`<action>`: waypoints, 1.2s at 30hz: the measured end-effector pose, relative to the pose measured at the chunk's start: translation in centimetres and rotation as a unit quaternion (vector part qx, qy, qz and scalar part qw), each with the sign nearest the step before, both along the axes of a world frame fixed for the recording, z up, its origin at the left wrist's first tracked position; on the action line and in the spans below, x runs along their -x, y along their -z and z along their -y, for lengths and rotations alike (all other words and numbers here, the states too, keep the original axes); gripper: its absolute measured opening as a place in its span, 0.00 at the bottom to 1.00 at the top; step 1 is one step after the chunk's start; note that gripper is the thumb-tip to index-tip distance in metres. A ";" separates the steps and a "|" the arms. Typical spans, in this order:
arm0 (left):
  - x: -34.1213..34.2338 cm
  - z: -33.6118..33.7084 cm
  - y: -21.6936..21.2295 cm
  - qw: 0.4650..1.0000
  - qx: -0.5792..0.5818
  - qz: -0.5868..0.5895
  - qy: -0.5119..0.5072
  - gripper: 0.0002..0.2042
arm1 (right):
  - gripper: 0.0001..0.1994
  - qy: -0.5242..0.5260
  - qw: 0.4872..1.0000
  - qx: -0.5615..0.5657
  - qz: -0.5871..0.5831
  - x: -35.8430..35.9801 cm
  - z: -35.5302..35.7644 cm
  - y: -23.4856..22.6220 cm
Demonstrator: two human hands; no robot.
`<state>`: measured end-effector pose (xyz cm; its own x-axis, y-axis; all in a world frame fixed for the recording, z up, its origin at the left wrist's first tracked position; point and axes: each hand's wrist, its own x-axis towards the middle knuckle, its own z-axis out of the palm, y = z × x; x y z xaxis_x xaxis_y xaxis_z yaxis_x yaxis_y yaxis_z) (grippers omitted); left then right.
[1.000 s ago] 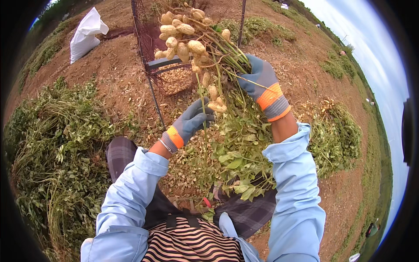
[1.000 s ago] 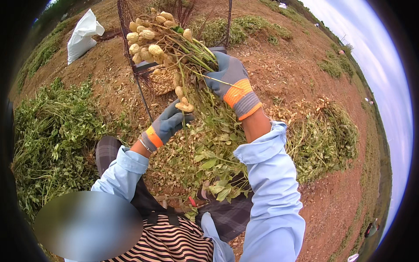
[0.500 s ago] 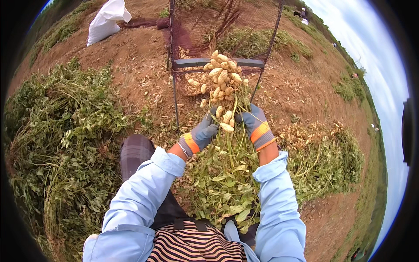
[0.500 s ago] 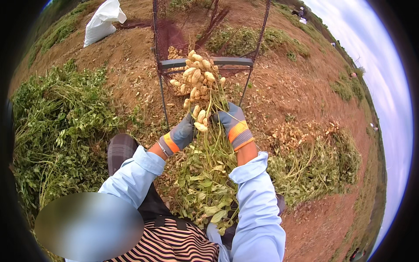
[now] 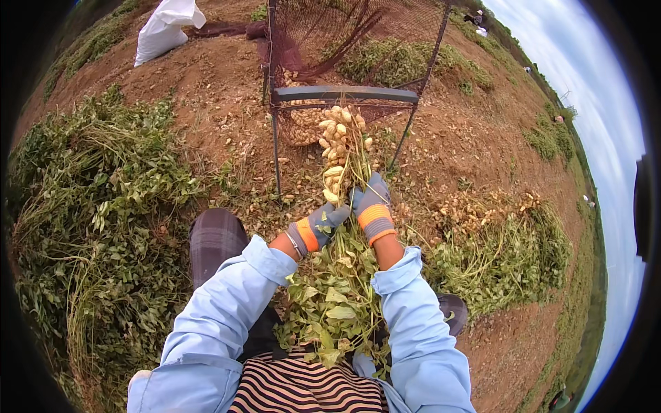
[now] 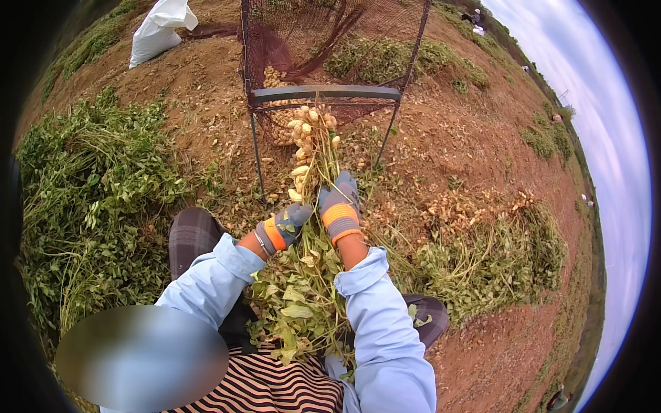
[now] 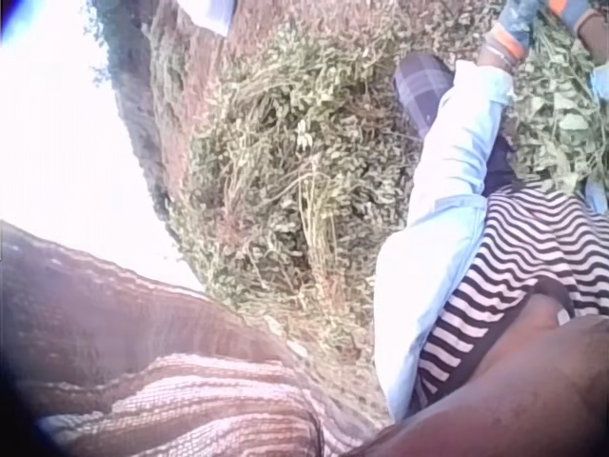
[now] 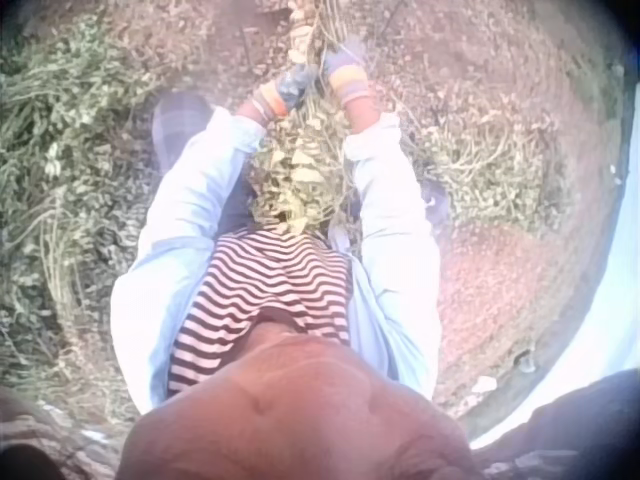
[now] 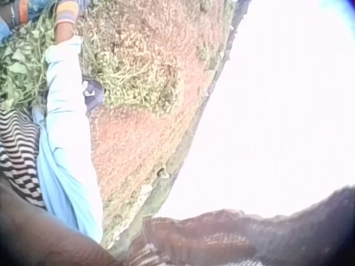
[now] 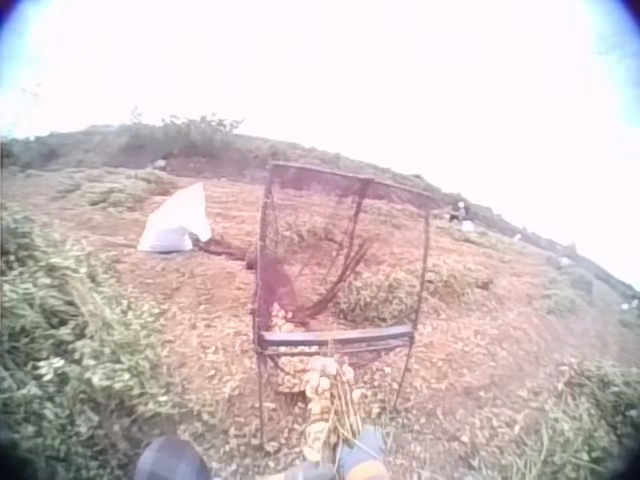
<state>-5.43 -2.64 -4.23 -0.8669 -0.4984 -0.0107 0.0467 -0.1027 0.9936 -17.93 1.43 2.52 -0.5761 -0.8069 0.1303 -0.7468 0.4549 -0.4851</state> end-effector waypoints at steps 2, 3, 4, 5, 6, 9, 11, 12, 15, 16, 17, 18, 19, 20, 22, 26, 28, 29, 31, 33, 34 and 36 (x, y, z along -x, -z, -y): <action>-0.3 -1.5 -2.2 0.974 -0.201 -0.106 0.007 0.19 | 0.19 -0.017 1.000 -0.026 -0.003 -2.1 -0.5 -1.9; -0.1 -1.7 -1.5 0.910 -0.351 -0.222 0.006 0.20 | 0.21 -0.045 0.999 -0.006 -0.023 -2.3 -0.6 -1.6; -0.2 -1.1 -0.4 0.918 -0.332 -0.217 -0.013 0.21 | 0.24 -0.078 0.996 0.017 -0.043 -2.6 -0.4 -1.3; -0.3 -0.4 0.8 0.925 -0.314 -0.212 -0.031 0.23 | 0.26 -0.091 0.995 0.035 -0.011 -2.8 -0.3 -1.1; -0.2 -0.3 0.5 0.931 -0.300 -0.205 -0.042 0.24 | 0.28 -0.095 0.994 0.051 0.021 -2.5 -0.5 -0.9; 0.0 -0.3 0.5 0.869 -0.432 -0.222 -0.099 0.24 | 0.39 -0.124 0.975 0.029 0.182 -2.2 -2.4 -0.7; -0.3 1.0 1.3 0.857 -0.426 -0.263 -0.123 0.23 | 0.51 -0.115 0.958 -0.090 0.248 -4.4 -3.5 -3.3; -0.2 0.1 -0.7 0.841 -0.469 -0.266 -0.056 0.24 | 0.59 -0.119 0.950 -0.052 0.283 -4.3 -4.6 -2.7; 0.0 -0.5 -0.5 0.864 -0.444 -0.215 -0.099 0.27 | 0.55 -0.116 0.965 -0.007 0.234 -4.6 -5.1 0.4; -0.1 -0.6 -0.7 0.892 -0.401 -0.168 -0.124 0.28 | 0.54 -0.107 0.960 -0.010 0.260 -4.6 -5.1 0.7; -0.2 -0.8 -1.0 0.915 -0.357 -0.120 -0.149 0.29 | 0.52 -0.098 0.953 -0.013 0.285 -4.5 -5.2 1.0; -0.4 -0.9 -1.6 0.917 -0.354 -0.113 -0.145 0.30 | 0.49 -0.065 0.957 -0.035 0.281 -5.0 -5.1 0.5; -0.4 -0.9 -2.2 0.919 -0.352 -0.108 -0.142 0.31 | 0.47 -0.034 0.959 -0.058 0.275 -5.7 -5.1 -0.6; -0.5 -0.9 -2.6 0.921 -0.349 -0.102 -0.139 0.32 | 0.45 -0.002 0.960 -0.080 0.269 -6.2 -5.0 -1.1; 0.0 0.5 0.0 0.966 -0.202 -0.088 -0.138 0.32 | 0.41 -0.024 0.963 -0.024 0.268 -6.0 -4.7 1.2; -0.2 0.5 -1.8 0.991 0.045 -0.091 -0.090 0.29 | 0.37 -0.045 0.926 0.058 0.371 -4.2 -5.1 2.6; -1.6 1.0 -1.3 0.934 0.324 -0.085 -0.124 0.27 | 0.34 -0.066 0.871 0.059 0.484 -4.6 -5.4 0.9; -2.0 2.0 -1.3 0.959 0.271 -0.060 -0.056 0.26 | 0.28 -0.054 0.876 0.100 0.468 -4.9 -5.8 0.4; -2.8 3.2 -3.4 0.985 0.158 0.012 0.072 0.26 | 0.27 -0.023 0.889 0.058 0.453 -4.8 -6.6 -2.5; -3.3 2.9 -5.0 0.973 0.214 0.016 0.090 0.29 | 0.29 -0.044 0.861 0.088 0.498 -3.8 -7.0 -2.3; -3.2 2.0 -5.9 0.973 0.222 -0.031 0.056 0.30 | 0.32 -0.017 0.846 0.095 0.524 -3.2 -7.0 -1.8; -3.7 1.6 -7.0 0.981 0.162 -0.081 0.063 0.31 | 0.28 -0.022 0.844 0.129 0.520 -2.1 -7.2 -2.0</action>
